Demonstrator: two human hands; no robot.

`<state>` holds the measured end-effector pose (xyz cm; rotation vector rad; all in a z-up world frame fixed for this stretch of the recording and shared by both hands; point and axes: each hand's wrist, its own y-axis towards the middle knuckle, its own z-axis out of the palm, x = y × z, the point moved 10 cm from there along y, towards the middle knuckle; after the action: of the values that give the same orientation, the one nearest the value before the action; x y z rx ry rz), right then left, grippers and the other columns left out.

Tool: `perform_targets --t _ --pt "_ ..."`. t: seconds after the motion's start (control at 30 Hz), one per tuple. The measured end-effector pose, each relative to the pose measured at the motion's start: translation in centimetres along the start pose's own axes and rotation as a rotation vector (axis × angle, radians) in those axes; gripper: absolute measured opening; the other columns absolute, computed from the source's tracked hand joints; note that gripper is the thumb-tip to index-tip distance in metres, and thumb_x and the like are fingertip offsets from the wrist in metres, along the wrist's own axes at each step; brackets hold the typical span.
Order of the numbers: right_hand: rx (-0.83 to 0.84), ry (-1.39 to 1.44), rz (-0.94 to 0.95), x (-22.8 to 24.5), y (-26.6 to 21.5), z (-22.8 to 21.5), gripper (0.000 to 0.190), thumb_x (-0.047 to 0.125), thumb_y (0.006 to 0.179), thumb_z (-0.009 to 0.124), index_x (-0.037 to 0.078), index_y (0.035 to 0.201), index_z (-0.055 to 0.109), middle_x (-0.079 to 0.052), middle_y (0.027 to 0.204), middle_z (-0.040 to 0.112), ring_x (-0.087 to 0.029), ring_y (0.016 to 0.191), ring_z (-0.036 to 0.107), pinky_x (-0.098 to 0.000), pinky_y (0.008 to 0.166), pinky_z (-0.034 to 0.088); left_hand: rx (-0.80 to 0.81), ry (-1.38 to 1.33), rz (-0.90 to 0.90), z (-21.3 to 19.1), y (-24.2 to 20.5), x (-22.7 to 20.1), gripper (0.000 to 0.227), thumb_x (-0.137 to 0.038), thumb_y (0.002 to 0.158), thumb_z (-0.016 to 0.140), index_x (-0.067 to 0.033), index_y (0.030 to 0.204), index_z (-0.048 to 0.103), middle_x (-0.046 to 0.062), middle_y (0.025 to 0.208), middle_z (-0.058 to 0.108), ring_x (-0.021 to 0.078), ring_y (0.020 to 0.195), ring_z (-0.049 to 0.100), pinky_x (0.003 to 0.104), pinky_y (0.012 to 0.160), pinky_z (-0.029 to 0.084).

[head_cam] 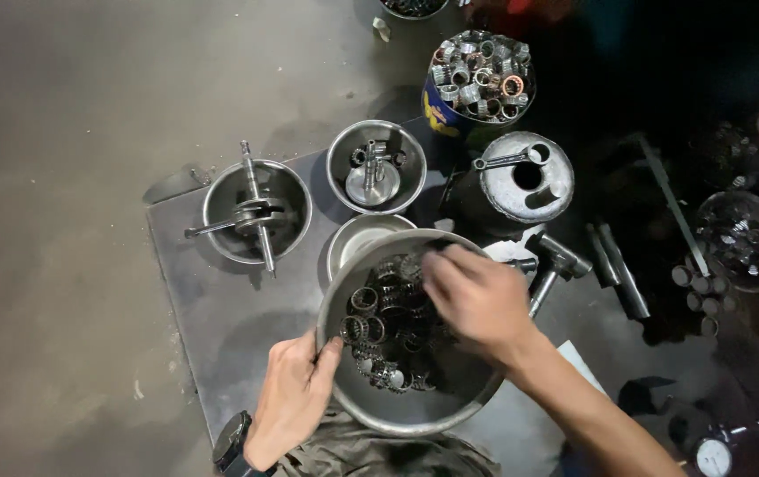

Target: The person handles various metal components in a workshop, picking up cylindrical parts and small rings from bowls and containers. They wipe a metal part with a cloth and then proceed to assemble small rings onto a cylindrical shaft using their hands.

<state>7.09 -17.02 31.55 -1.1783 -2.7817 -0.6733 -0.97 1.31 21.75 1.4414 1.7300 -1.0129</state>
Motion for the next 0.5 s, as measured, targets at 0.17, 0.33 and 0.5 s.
perform_targets --t 0.17,0.33,0.5 --pt "-0.412 0.12 -0.169 1.1 -1.3 -6.9 0.023 -0.004 0.083 0.084 -0.003 0.104 0.073 -0.013 0.085 0.071 -0.021 0.067 0.067 -0.0323 0.056 0.051 0.002 -0.024 -0.013 -0.2 0.3 0.9 0.021 -0.017 0.092 0.061 0.0043 0.089 0.064 0.021 0.055 0.052 0.033 0.047 0.052 0.044 0.051 0.041" --pt "-0.486 0.105 -0.358 2.6 -3.2 -7.3 0.031 -0.001 0.081 0.086 -0.002 0.11 0.074 -0.01 0.085 0.071 -0.017 0.07 0.069 -0.0276 0.058 0.055 0.004 -0.013 -0.03 -0.1 0.5 1.5 0.023 -0.017 0.093 0.061 0.005 0.087 0.062 0.02 0.055 0.047 0.0325 0.047 0.046 0.044 0.051 0.039" --pt "-0.444 0.116 -0.333 3.0 -2.8 -7.3 0.029 -0.003 0.081 0.085 -0.004 0.107 0.074 -0.01 0.084 0.071 -0.017 0.068 0.069 -0.0284 0.055 0.051 0.008 -0.032 -0.048 -0.2 0.4 2.0 0.024 -0.017 0.093 0.061 0.0051 0.085 0.061 0.019 0.054 0.045 0.0282 0.046 0.043 0.043 0.05 0.038"
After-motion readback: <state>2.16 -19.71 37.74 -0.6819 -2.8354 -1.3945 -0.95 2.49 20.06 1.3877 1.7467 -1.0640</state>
